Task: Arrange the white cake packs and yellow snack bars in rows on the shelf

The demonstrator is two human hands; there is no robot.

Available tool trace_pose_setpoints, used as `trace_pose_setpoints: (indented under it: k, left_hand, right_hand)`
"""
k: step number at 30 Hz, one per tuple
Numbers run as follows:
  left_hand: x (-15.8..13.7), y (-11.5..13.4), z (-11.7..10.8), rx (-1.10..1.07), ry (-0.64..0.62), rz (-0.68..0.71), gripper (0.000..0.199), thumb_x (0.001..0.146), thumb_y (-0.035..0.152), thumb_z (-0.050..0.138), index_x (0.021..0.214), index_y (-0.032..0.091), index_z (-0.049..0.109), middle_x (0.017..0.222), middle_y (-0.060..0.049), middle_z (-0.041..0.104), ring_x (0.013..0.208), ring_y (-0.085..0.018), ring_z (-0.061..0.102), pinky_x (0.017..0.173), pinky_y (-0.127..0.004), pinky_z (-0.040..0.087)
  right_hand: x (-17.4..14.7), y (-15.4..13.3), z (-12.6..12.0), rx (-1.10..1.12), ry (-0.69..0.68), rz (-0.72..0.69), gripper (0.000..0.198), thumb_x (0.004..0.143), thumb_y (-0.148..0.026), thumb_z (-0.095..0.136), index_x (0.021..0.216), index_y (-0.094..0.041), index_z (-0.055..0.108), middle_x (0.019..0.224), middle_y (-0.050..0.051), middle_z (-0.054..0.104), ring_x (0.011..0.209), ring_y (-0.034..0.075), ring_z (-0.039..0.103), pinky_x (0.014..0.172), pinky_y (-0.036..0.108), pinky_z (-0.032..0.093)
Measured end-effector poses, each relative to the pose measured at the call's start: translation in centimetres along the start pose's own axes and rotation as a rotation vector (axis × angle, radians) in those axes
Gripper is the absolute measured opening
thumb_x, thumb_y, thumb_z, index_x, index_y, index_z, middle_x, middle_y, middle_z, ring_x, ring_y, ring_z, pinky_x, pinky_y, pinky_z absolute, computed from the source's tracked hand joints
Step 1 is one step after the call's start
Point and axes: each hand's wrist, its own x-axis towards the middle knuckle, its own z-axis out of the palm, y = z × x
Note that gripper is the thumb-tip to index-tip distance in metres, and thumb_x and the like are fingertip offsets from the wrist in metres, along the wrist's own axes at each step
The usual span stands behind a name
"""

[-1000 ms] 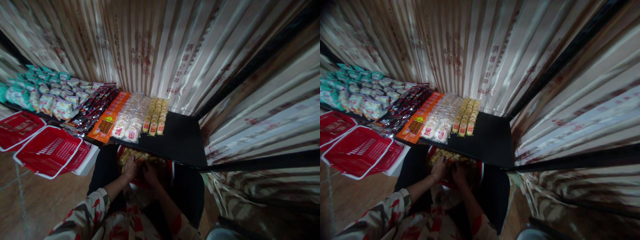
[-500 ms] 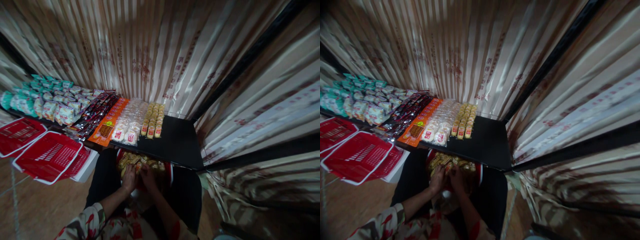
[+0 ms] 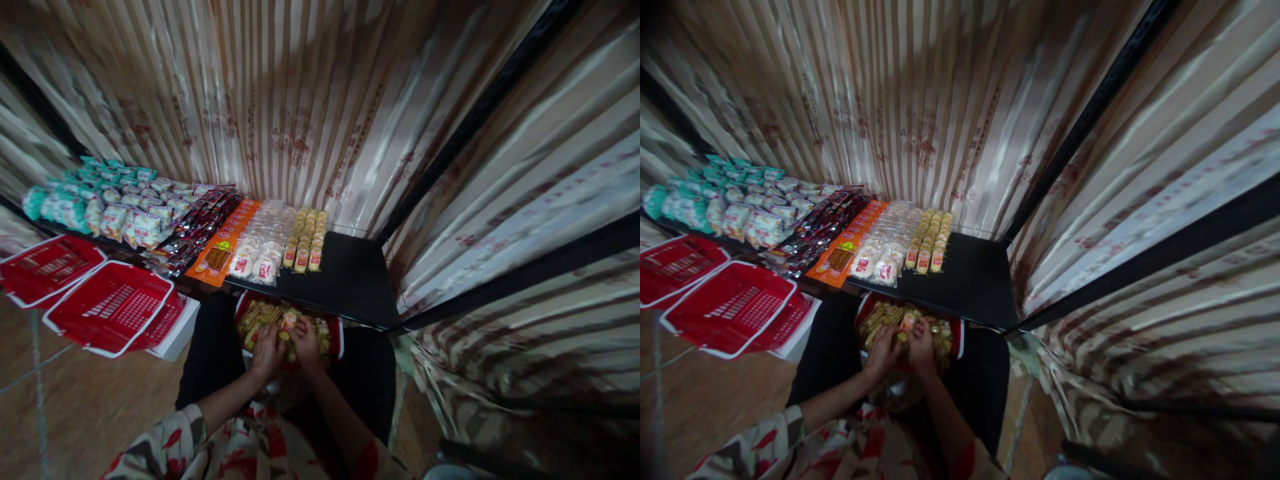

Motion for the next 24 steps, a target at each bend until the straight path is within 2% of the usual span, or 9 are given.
trace_pose_setpoints:
  k: [5,10,14,19,24]
  left_hand:
    - [0.3,1.5,-0.7,-0.062,0.0,-0.022,0.028,0.075,0.011,0.043,0.101,0.017,0.052,0.102,-0.008,0.059,0.101,-0.02,0.053,0.092,-0.037,0.042]
    - [1.6,2.6,-0.9,-0.178,0.0,-0.022,0.028,0.076,0.015,0.045,0.104,0.016,0.051,0.102,-0.008,0.061,0.097,-0.019,0.057,0.088,-0.036,0.044]
    - [3.1,3.9,-1.1,-0.327,-0.003,-0.033,0.024,0.077,0.013,0.046,0.1,0.018,0.05,0.095,-0.005,0.063,0.085,-0.015,0.06,0.08,-0.031,0.047]
    - [5.5,6.0,-1.4,-0.416,0.07,-0.032,0.021,0.077,0.013,0.048,0.098,0.017,0.05,0.093,-0.005,0.062,0.084,-0.014,0.06,0.077,-0.028,0.048]
    - [8.2,7.2,-0.9,-0.443,0.084,0.001,0.017,0.079,0.016,0.047,0.096,0.016,0.05,0.091,-0.005,0.06,0.084,-0.014,0.059,0.076,-0.028,0.049]
  right_hand:
    - [0.1,-1.6,-1.5,0.037,-0.092,-0.092,0.042,0.06,-0.041,0.063,0.095,-0.018,0.057,0.092,0.01,0.065,0.082,0.02,0.064,0.077,0.037,0.052]
    - [0.4,-3.9,-2.8,0.124,-0.157,-0.113,0.04,0.062,-0.032,0.063,0.099,-0.019,0.056,0.097,0.01,0.066,0.087,0.021,0.064,0.079,0.038,0.052]
    - [1.1,-5.8,-3.4,0.132,-0.151,-0.125,0.041,0.061,-0.03,0.065,0.099,-0.019,0.056,0.097,0.009,0.066,0.088,0.021,0.064,0.082,0.037,0.051]
    - [2.7,-7.8,-4.0,0.101,-0.136,-0.13,0.042,0.063,-0.032,0.066,0.101,-0.018,0.056,0.095,0.007,0.067,0.088,0.019,0.063,0.083,0.035,0.05]
    - [4.9,-9.3,-4.4,0.098,-0.135,-0.159,0.041,0.063,-0.03,0.066,0.101,-0.018,0.057,0.088,0.005,0.067,0.078,0.016,0.063,0.077,0.031,0.051]
